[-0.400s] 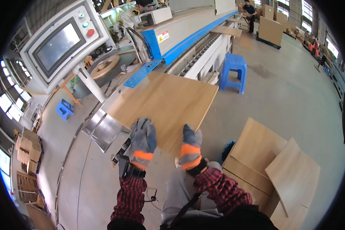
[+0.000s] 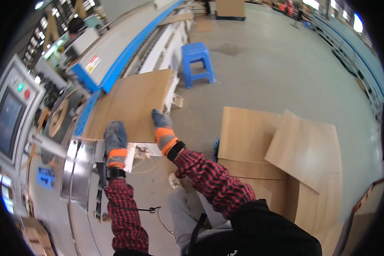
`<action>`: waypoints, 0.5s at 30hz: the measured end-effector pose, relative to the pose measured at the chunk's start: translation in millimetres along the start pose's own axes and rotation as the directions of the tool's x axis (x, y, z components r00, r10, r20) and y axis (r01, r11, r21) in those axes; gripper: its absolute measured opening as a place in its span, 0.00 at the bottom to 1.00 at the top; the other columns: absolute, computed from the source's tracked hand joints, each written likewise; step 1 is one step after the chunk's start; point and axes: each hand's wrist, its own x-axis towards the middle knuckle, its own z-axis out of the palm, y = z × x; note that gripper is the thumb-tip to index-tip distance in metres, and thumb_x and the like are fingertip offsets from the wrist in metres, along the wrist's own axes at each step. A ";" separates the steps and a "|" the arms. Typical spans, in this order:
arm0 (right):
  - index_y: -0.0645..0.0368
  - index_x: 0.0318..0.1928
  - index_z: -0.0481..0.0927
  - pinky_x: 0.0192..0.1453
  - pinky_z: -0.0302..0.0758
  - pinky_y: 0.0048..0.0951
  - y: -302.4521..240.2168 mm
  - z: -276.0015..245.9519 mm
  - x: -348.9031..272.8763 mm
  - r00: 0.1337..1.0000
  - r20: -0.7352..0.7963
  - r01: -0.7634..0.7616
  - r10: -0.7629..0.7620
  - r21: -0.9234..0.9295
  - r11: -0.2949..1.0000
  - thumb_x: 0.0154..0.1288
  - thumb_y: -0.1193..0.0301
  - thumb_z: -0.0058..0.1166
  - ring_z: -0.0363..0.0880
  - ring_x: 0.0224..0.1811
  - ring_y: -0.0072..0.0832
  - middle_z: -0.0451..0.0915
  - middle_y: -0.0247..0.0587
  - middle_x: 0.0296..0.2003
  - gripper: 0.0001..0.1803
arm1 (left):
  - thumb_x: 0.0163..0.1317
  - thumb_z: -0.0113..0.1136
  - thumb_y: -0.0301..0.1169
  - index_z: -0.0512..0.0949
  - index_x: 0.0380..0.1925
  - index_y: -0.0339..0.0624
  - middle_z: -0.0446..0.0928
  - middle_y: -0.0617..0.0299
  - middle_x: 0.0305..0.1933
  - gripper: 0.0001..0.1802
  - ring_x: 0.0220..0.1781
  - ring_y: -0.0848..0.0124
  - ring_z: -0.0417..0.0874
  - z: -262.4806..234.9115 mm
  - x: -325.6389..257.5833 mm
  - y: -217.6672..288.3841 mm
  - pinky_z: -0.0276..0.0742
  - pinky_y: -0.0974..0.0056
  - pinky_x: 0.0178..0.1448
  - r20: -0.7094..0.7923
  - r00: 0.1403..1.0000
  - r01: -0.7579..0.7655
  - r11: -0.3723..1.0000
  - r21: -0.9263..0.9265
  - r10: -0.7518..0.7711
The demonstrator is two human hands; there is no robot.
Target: The person sits on the floor and repeatedly picks up rectangular wooden boards from a nearby stack. They place each board onto a conveyor belt or machine input area, then retrieve the next board from the stack. The process is repeated continuously.
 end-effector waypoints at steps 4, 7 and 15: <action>0.49 0.29 0.73 0.27 0.65 0.21 -22.9 -81.6 -53.7 0.949 0.002 -0.278 0.314 0.473 0.836 0.57 0.59 0.48 0.66 0.22 0.17 0.68 0.24 0.20 0.09 | 0.59 0.41 0.36 0.73 0.31 0.38 0.72 0.47 0.34 0.14 0.41 0.51 0.70 25.2 20.4 33.2 0.66 0.58 0.47 -0.018 0.998 -0.053 0.999 -0.007 0.053; 0.45 0.19 0.61 0.17 0.56 0.21 -26.6 -190.4 -115.0 0.883 -0.063 -0.327 0.464 0.627 0.707 0.60 0.61 0.44 0.57 0.14 0.18 0.57 0.22 0.13 0.14 | 0.61 0.39 0.32 0.67 0.41 0.36 0.69 0.53 0.43 0.13 0.47 0.62 0.69 44.5 -10.1 168.1 0.63 0.62 0.52 0.176 0.927 0.344 0.566 -0.750 -0.330; 0.45 0.10 0.57 0.14 0.48 0.20 -79.9 -410.2 -246.0 0.775 -0.531 0.036 0.344 0.579 0.814 0.52 0.45 0.45 0.50 0.11 0.20 0.49 0.26 0.09 0.26 | 0.49 0.57 0.48 0.67 0.48 0.37 0.67 0.59 0.50 0.32 0.46 0.66 0.69 200.5 -206.7 474.4 0.65 0.67 0.52 0.929 -0.133 0.983 -0.077 0.169 0.346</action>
